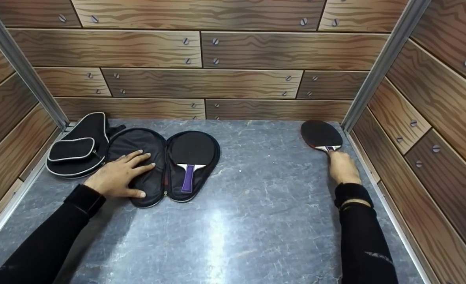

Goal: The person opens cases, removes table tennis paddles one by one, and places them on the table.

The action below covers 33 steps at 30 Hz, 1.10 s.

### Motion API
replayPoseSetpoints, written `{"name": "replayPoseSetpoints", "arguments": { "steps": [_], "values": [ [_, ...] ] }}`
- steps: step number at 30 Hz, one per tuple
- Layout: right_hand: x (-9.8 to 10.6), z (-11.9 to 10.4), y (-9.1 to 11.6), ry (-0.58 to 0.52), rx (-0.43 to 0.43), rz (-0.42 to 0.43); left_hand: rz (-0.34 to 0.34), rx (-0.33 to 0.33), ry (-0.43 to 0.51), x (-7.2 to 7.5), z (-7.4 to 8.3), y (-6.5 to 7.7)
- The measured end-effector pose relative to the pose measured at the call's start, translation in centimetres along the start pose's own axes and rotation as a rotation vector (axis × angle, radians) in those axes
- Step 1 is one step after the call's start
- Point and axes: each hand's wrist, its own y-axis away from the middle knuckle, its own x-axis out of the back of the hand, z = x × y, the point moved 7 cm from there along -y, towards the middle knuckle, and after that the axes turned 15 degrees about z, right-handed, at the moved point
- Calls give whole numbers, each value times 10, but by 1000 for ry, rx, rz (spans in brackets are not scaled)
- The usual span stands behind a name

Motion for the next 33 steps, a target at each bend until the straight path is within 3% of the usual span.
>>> {"name": "replayPoseSetpoints", "arguments": {
  "steps": [7, 13, 33],
  "values": [
    [0, 0, -3, 0, -6, -5, 1, 3, -1, 0, -1, -1],
    [1, -15, -8, -5, 10, 56, -14, 15, 8, 0, 0, -1],
    [12, -138, -25, -61, 227, 91, 3, 6, 21, 2, 1, -1]
  ]
}}
